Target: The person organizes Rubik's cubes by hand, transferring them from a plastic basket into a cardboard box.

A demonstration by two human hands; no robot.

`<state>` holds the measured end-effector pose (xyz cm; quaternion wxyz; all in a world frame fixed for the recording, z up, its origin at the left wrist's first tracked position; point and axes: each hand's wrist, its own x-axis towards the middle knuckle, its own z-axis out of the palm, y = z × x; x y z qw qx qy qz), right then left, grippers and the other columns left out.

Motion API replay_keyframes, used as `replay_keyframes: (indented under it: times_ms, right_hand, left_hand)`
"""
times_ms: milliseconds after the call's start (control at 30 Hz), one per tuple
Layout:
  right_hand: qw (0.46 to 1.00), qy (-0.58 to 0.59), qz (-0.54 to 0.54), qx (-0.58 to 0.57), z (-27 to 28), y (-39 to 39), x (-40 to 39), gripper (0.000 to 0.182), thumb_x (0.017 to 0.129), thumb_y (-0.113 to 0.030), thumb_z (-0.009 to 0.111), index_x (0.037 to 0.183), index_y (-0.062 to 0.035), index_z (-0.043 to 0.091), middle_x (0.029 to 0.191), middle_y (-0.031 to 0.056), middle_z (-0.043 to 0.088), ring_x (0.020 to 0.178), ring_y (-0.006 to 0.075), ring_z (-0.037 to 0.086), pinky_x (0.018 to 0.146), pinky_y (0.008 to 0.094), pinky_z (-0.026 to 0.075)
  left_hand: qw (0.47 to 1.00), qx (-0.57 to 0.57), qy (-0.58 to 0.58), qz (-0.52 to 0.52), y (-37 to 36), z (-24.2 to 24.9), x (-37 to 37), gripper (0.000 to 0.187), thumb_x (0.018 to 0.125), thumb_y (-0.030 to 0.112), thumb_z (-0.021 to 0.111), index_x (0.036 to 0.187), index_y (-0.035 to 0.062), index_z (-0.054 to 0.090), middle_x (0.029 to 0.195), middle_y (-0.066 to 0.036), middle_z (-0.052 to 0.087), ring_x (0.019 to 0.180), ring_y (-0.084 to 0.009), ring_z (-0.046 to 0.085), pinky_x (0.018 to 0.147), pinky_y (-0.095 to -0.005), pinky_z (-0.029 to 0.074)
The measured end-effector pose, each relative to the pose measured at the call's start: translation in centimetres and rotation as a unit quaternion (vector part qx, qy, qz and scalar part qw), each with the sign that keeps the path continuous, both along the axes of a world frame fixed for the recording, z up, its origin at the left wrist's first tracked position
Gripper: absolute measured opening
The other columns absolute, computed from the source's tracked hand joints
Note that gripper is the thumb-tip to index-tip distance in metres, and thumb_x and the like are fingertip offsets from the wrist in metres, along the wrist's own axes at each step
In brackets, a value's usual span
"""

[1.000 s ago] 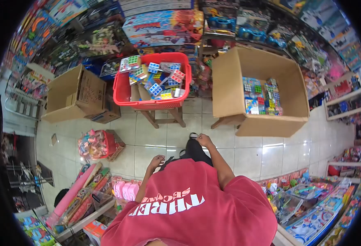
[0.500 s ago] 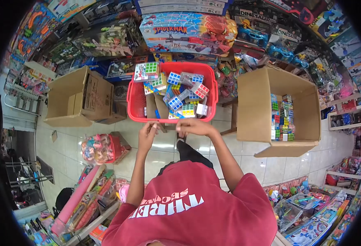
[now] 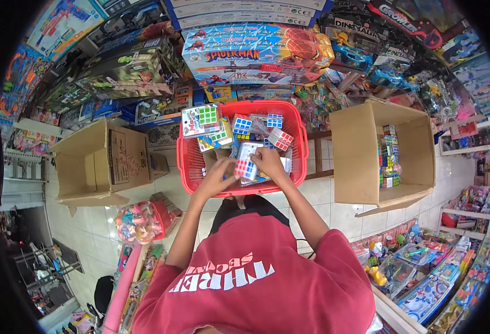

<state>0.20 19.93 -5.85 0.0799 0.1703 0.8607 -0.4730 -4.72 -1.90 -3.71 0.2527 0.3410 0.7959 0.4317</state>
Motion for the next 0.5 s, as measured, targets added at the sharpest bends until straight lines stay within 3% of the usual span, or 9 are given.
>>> replay_keyframes:
  times_ms: [100, 133, 233, 267, 300, 367, 433, 500]
  right_hand:
    - [0.990, 0.124, 0.050, 0.042, 2.8, -1.1, 0.5, 0.026, 0.080, -0.020, 0.063, 0.071, 0.0032, 0.060, 0.055, 0.0147, 0.056, 0.051, 0.0204, 0.058, 0.050, 0.0351, 0.043]
    - [0.994, 0.094, 0.051, 0.028, 4.1, -1.7, 0.4, 0.023, 0.078, -0.023, 0.065, 0.073, -0.0003, 0.062, 0.063, 0.0183, 0.060, 0.060, 0.0307, 0.062, 0.056, 0.0389, 0.046]
    - [0.984, 0.169, 0.056, 0.012, 4.8, -3.7, 0.2, 0.030, 0.085, -0.025, 0.059, 0.107, -0.0046, 0.056, 0.074, 0.0194, 0.063, 0.064, 0.0318, 0.063, 0.059, 0.0395, 0.047]
    - [0.988, 0.147, 0.044, -0.017, 5.3, -3.8, 0.0, 0.035, 0.086, -0.022, 0.058, 0.116, -0.0052, 0.049, 0.074, 0.0169, 0.062, 0.064, 0.0283, 0.062, 0.059, 0.0371, 0.046]
    - [0.991, 0.124, 0.034, -0.047, 6.3, -4.0, -0.1, 0.042, 0.087, -0.020, 0.057, 0.124, -0.0058, 0.043, 0.074, 0.0145, 0.061, 0.063, 0.0249, 0.060, 0.060, 0.0346, 0.046]
    - [0.980, 0.083, 0.008, -0.180, 6.6, -4.3, -0.3, 0.058, 0.090, -0.017, 0.054, 0.140, -0.0078, 0.025, 0.078, 0.0098, 0.063, 0.063, 0.0192, 0.060, 0.063, 0.0304, 0.047]
    - [0.969, 0.118, -0.020, -0.215, 5.9, -3.8, -0.1, 0.048, 0.092, -0.016, 0.051, 0.135, -0.0062, 0.034, 0.086, 0.0099, 0.064, 0.072, 0.0178, 0.061, 0.067, 0.0291, 0.048]
    - [0.975, 0.217, -0.051, -0.025, 5.5, -2.5, 0.0, 0.044, 0.088, -0.014, 0.054, 0.129, -0.0050, 0.040, 0.093, 0.0123, 0.063, 0.082, 0.0215, 0.061, 0.073, 0.0321, 0.047]
  left_hand:
    - [0.997, 0.035, 0.060, -0.039, 0.7, 0.4, -0.7, 0.075, 0.077, 0.038, 0.069, 0.134, 0.0027, 0.034, 0.129, -0.023, 0.043, 0.123, -0.0364, 0.042, 0.102, -0.0397, 0.034]
    - [0.997, 0.026, 0.011, -0.070, 0.9, 0.2, -1.1, 0.090, 0.072, 0.044, 0.072, 0.136, -0.0011, 0.027, 0.133, -0.026, 0.038, 0.126, -0.0382, 0.037, 0.104, -0.0406, 0.031]
    - [0.981, 0.058, -0.145, -0.111, 1.4, 0.4, -1.9, 0.094, 0.072, 0.043, 0.073, 0.139, -0.0005, 0.023, 0.134, -0.025, 0.038, 0.127, -0.0365, 0.037, 0.104, -0.0399, 0.031]
    - [0.976, 0.014, -0.189, -0.112, 1.3, 0.3, -2.3, 0.093, 0.073, 0.035, 0.073, 0.141, 0.0003, 0.020, 0.134, -0.022, 0.040, 0.125, -0.0339, 0.041, 0.101, -0.0377, 0.035]
    - [0.965, 0.047, -0.244, -0.088, 0.9, -0.7, -2.7, 0.090, 0.074, 0.033, 0.071, 0.141, 0.0004, 0.020, 0.133, -0.021, 0.041, 0.123, -0.0332, 0.043, 0.099, -0.0366, 0.037]
    - [0.929, 0.107, -0.353, -0.035, 0.2, -2.8, -3.4, 0.085, 0.077, 0.028, 0.069, 0.142, 0.0007, 0.020, 0.132, -0.019, 0.042, 0.121, -0.0317, 0.046, 0.095, -0.0343, 0.040]
    - [0.859, 0.168, -0.482, 0.037, 0.0, -1.6, -3.6, 0.067, 0.084, 0.018, 0.059, 0.139, 0.0021, 0.026, 0.128, -0.016, 0.047, 0.116, -0.0285, 0.051, 0.094, -0.0356, 0.043]
    - [0.768, 0.215, -0.598, 0.085, -0.8, -1.5, -4.0, 0.059, 0.086, 0.015, 0.055, 0.138, 0.0030, 0.029, 0.126, -0.015, 0.050, 0.115, -0.0277, 0.052, 0.096, -0.0386, 0.043]
